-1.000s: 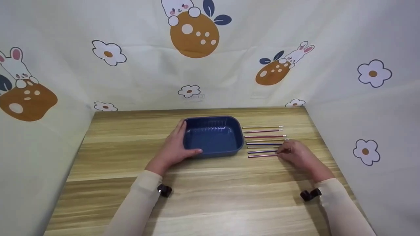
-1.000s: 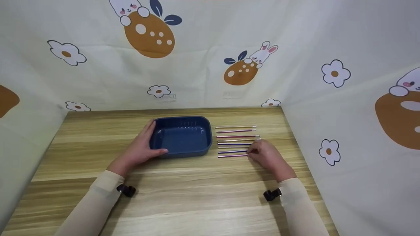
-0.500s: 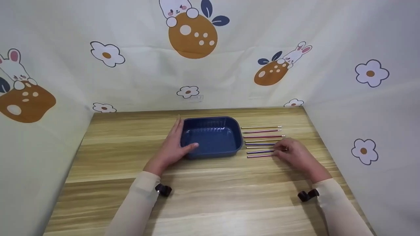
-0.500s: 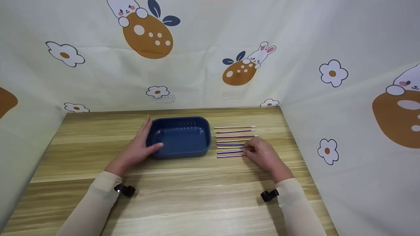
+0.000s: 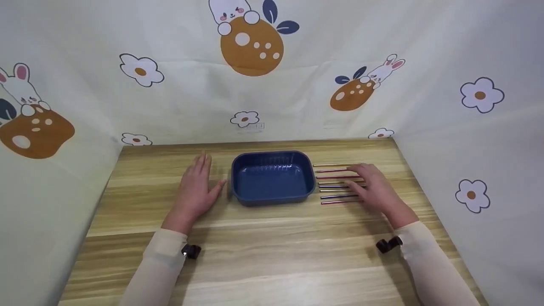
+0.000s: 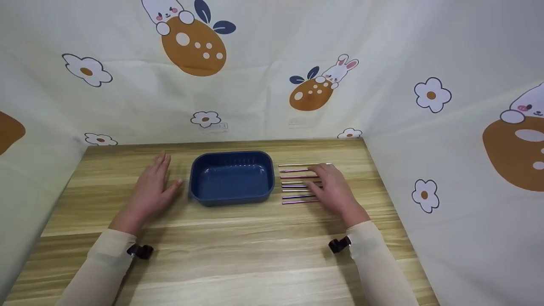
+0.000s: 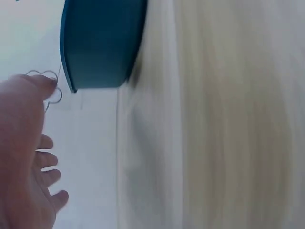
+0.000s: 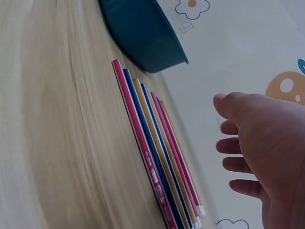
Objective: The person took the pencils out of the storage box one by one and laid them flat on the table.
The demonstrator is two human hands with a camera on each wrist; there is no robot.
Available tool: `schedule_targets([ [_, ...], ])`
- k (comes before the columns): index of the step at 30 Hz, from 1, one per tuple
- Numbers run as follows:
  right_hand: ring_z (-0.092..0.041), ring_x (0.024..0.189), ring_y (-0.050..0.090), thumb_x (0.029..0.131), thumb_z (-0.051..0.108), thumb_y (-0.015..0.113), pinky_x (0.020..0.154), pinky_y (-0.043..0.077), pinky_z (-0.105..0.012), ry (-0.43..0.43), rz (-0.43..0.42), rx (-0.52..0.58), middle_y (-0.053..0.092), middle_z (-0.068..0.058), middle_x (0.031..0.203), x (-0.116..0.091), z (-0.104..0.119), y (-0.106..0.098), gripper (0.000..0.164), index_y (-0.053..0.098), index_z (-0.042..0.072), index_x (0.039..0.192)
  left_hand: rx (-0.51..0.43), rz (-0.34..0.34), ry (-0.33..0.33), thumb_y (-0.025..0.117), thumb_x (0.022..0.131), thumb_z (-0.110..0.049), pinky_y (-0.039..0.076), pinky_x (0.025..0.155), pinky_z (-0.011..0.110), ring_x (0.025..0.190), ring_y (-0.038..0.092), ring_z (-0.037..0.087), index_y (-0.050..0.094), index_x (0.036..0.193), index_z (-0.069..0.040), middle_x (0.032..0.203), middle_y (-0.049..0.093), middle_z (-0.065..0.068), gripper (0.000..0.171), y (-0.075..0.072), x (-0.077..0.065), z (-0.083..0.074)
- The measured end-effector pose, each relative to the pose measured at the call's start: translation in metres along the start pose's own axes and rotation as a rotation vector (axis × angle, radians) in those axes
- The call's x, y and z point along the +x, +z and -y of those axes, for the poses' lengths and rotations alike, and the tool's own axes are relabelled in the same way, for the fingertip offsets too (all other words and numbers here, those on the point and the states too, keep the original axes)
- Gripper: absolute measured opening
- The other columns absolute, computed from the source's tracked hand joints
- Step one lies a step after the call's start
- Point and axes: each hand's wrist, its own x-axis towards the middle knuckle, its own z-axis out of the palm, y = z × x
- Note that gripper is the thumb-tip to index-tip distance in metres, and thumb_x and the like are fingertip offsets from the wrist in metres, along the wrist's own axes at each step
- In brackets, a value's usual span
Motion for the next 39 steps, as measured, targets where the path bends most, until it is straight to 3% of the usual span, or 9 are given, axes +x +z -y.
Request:
schedule_targets([
  [6,-0.049,0.16,0.033,0.109,0.042,0.068,0.129,0.025,-0.069,0.056,0.084,-0.163,0.044,-0.023,0.171,0.016,0.003,0.006,0.074,0.044,0.002,0.168,0.13,0.035,-0.032,0.059,0.111,-0.057,0.01,0.134,0.067,0.169,0.005,0.045,0.02,0.176,-0.001,0.184,0.009,0.023,0.094,-0.005,-0.007,0.007],
  [13,-0.042,0.169,0.014,0.113,0.057,0.051,0.134,0.01,-0.067,0.099,0.137,-0.289,0.024,-0.016,0.183,0.032,0.006,0.014,0.082,0.028,0.009,0.176,0.195,0.029,-0.024,0.055,0.111,-0.062,0.009,0.134,0.068,0.169,0.004,0.043,0.018,0.177,-0.006,0.185,0.006,0.02,0.094,-0.006,-0.011,0.01],
  [21,-0.041,0.17,0.007,0.114,0.06,0.046,0.133,0.004,-0.068,0.144,0.166,-0.27,0.016,-0.018,0.184,0.039,0.014,0.023,0.087,0.02,0.007,0.177,0.225,0.06,-0.036,0.052,0.11,-0.065,-0.003,0.134,0.066,0.169,0.0,0.042,0.014,0.178,-0.01,0.185,0.001,0.016,0.095,-0.002,-0.01,0.01],
  [29,-0.041,0.17,0.001,0.112,0.067,0.042,0.133,0.002,-0.071,0.23,0.167,-0.291,0.01,-0.017,0.185,0.044,0.019,0.028,0.092,0.013,0.01,0.179,0.265,0.044,-0.052,0.053,0.109,-0.067,0.001,0.133,0.069,0.169,0.003,0.044,0.018,0.178,-0.011,0.185,0.004,0.017,0.096,0.0,-0.009,0.01],
  [39,-0.043,0.17,0.003,0.112,0.067,0.043,0.132,0.003,-0.072,0.197,0.163,-0.346,0.013,-0.017,0.184,0.049,0.02,0.034,0.092,0.016,0.011,0.179,0.278,0.052,-0.054,0.047,0.108,-0.073,0.0,0.134,0.068,0.169,0.003,0.044,0.014,0.178,-0.011,0.185,0.001,0.017,0.099,-0.003,-0.008,0.011],
])
